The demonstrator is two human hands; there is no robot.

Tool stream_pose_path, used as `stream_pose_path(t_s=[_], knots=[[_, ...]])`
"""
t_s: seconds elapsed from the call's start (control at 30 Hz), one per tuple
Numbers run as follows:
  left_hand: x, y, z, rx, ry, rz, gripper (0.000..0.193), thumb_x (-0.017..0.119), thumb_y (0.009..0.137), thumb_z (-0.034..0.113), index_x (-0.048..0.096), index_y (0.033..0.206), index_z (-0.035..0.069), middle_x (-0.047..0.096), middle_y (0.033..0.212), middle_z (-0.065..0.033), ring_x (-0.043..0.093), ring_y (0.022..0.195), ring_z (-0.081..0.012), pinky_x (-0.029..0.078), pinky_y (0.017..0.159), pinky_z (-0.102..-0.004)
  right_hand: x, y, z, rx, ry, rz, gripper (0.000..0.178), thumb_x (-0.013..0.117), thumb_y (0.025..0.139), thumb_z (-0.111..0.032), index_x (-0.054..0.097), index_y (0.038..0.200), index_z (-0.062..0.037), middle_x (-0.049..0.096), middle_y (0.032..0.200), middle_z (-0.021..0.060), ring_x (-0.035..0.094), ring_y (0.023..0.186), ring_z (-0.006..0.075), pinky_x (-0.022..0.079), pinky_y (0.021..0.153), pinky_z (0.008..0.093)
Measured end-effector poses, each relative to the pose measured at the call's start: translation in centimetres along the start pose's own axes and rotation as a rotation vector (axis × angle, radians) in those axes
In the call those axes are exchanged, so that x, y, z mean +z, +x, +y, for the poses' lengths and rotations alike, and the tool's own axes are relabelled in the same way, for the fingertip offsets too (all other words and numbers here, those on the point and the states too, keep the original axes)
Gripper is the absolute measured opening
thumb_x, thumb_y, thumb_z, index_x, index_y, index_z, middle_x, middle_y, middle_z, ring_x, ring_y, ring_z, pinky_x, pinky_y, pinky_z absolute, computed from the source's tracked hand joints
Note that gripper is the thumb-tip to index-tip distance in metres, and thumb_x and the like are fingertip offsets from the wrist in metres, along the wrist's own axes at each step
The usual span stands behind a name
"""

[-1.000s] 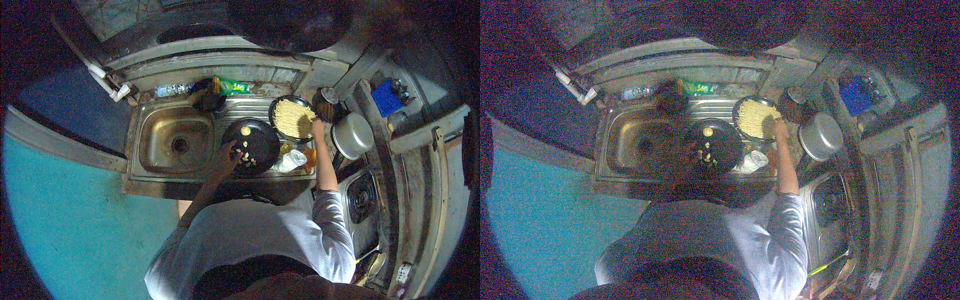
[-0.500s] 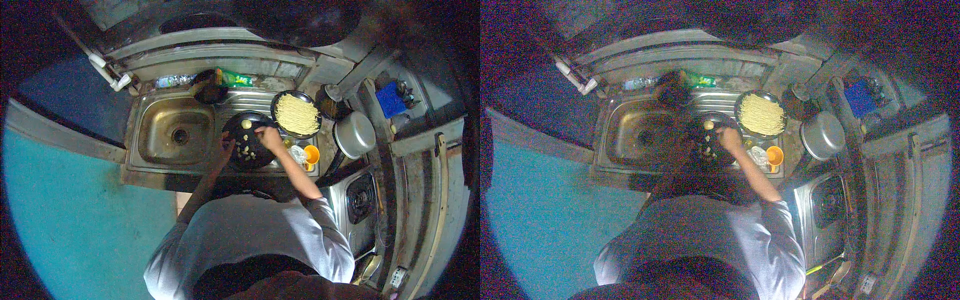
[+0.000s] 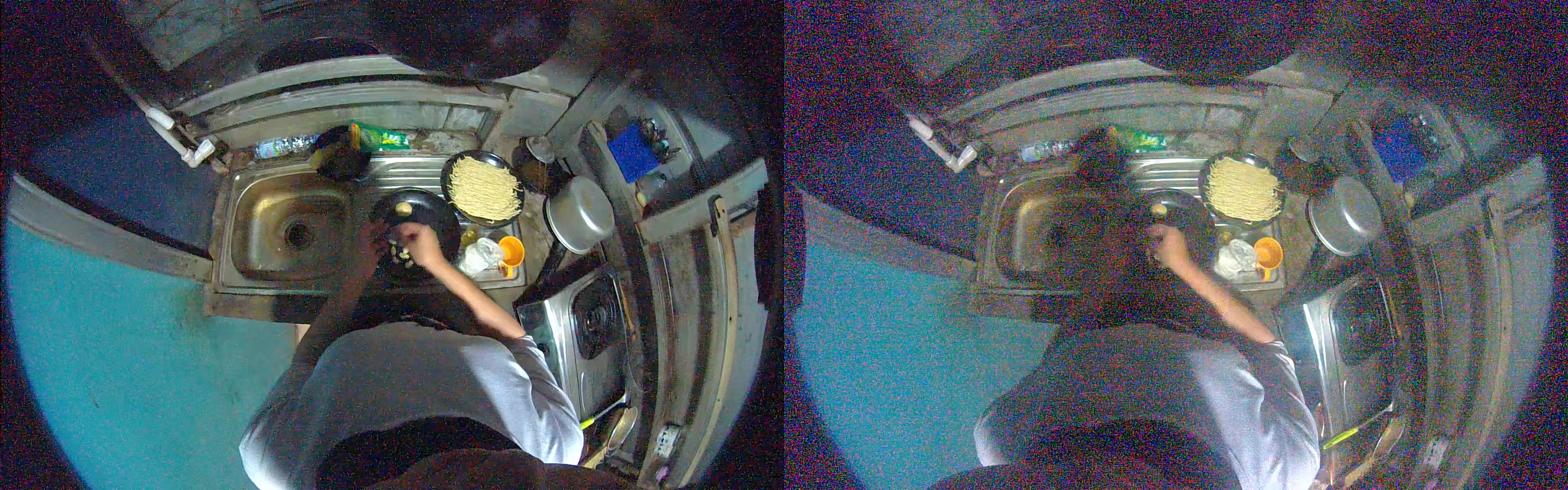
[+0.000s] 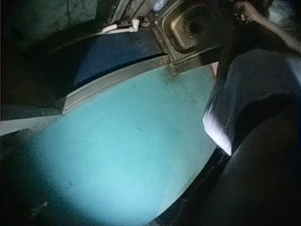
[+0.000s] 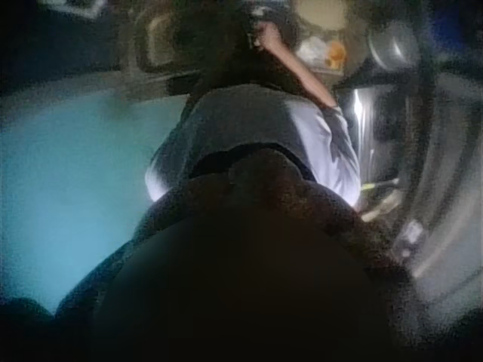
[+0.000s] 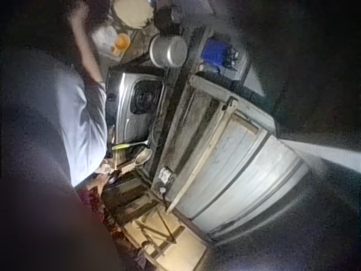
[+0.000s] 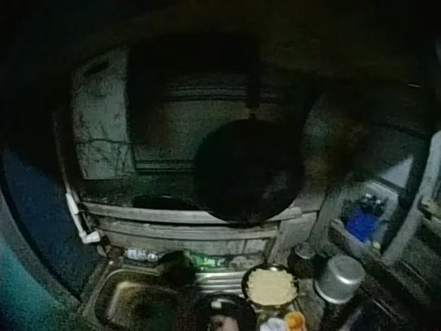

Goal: The person assembles food items by hand, repeatedly picking up small dough pieces and inserting thin sticks into them. The prepared items are placed onto a tray containing similar items. The task is performed in a kitchen setting with a sink and stove visible.

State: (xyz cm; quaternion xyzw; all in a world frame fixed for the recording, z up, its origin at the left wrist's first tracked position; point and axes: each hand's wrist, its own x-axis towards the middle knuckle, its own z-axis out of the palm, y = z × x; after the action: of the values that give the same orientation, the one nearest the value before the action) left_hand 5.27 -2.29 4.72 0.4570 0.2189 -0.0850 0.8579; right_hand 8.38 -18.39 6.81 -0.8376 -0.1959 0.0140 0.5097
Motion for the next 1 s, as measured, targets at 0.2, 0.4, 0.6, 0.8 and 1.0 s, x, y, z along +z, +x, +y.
stream_pose_path(t_s=[0.2,0.4,0.6,0.8,1.0], knots=[[5.3,-1.8,3.3,0.134,-0.123,-0.231,0.044,0.042,0.092,0.036,0.042,0.125,0.007,0.047,0.123,-0.0112,0.048,0.107,-0.0186,0.038,0.094,-0.0327,4.7,-3.4,-2.6,0.109,0.526,0.008,0.047,0.041,0.079,-0.037,0.035,0.114,-0.0059,0.034,0.116,0.0127,0.033,0.106,0.0278,0.027,0.088,0.0384],[9.6,-5.0,0.3,0.517,0.130,-0.170,0.044,0.041,0.093,0.034,0.041,0.126,0.005,0.047,0.125,-0.0116,0.048,0.109,-0.0190,0.038,0.094,-0.0322,-3.0,2.3,-9.2,0.553,0.968,0.024,0.095,0.023,0.077,-0.076,0.004,0.142,-0.0091,-0.001,0.149,0.0081,-0.003,0.136,0.0235,0.003,0.107,0.0441],[8.8,-5.0,0.4,0.527,0.144,-0.115,0.044,0.040,0.093,0.033,0.040,0.127,0.004,0.046,0.126,-0.0119,0.047,0.111,-0.0193,0.037,0.095,-0.0318,-2.8,1.7,-10.6,0.406,0.868,-0.031,0.095,0.022,0.078,-0.076,0.003,0.142,-0.0090,0.000,0.149,0.0081,-0.001,0.136,0.0231,0.004,0.108,0.0418],[5.1,-3.4,5.8,0.279,-0.058,-0.145,0.045,0.040,0.094,0.031,0.039,0.128,0.003,0.045,0.128,-0.0123,0.047,0.112,-0.0196,0.037,0.095,-0.0314,3.1,-3.7,-7.7,0.217,0.705,-0.030,0.091,0.022,0.080,-0.072,0.002,0.142,-0.0080,0.002,0.149,0.0076,0.002,0.136,0.0222,0.006,0.108,0.0392],[10.0,-3.4,3.0,0.411,0.101,-0.209,0.045,0.039,0.094,0.030,0.038,0.129,0.001,0.044,0.129,-0.0127,0.046,0.114,-0.0199,0.036,0.095,-0.0309,-1.5,0.4,-12.7,0.290,0.957,0.089,0.088,0.022,0.083,-0.069,0.002,0.142,-0.0069,0.003,0.149,0.0071,0.004,0.136,0.0213,0.008,0.109,0.0367]])
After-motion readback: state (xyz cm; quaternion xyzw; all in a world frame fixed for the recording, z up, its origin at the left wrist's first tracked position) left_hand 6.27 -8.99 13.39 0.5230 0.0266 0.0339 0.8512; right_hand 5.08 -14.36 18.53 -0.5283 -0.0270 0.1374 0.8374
